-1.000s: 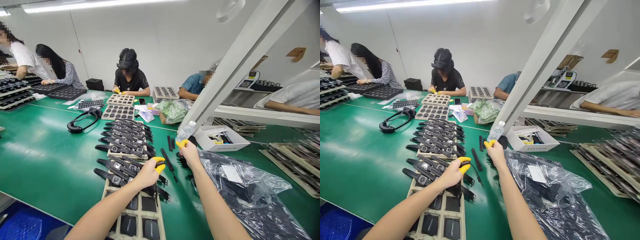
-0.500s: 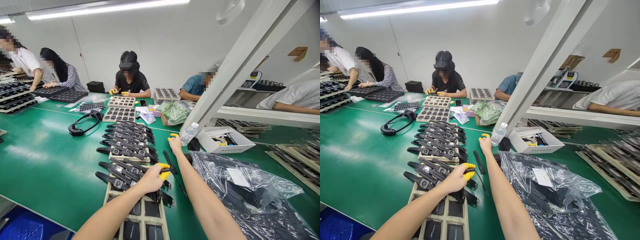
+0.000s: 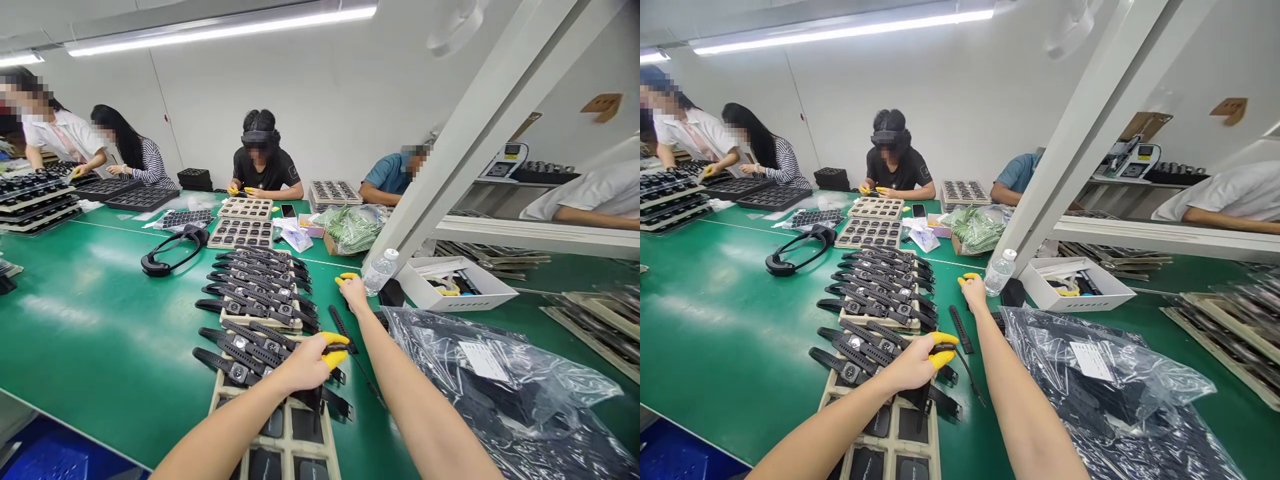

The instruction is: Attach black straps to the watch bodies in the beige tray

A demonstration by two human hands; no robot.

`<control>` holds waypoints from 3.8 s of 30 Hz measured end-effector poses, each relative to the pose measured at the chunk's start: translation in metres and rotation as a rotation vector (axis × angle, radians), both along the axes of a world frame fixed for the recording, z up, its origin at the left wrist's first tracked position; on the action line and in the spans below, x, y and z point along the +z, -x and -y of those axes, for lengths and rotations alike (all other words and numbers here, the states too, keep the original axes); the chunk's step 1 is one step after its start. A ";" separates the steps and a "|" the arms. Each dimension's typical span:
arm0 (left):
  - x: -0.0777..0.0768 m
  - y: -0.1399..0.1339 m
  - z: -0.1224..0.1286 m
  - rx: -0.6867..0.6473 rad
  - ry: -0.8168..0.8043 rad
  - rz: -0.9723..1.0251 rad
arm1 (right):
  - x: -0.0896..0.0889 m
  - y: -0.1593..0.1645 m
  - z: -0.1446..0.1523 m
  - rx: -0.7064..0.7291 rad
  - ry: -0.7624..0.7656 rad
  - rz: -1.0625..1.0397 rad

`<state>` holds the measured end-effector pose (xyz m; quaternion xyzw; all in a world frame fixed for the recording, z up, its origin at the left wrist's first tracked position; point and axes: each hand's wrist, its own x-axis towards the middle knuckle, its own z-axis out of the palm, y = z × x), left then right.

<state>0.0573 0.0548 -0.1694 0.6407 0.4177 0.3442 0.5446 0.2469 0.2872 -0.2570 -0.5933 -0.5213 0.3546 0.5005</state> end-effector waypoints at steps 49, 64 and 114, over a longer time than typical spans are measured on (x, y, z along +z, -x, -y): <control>0.044 0.112 0.059 -0.383 -0.493 -1.114 | 0.083 -0.012 0.337 0.729 0.170 0.735; 0.043 0.123 0.066 -0.360 -0.488 -1.004 | 0.102 -0.015 0.337 0.864 0.169 0.806; 0.014 0.019 -0.009 -0.030 -0.374 -0.261 | 0.093 0.044 0.266 0.402 0.199 -0.704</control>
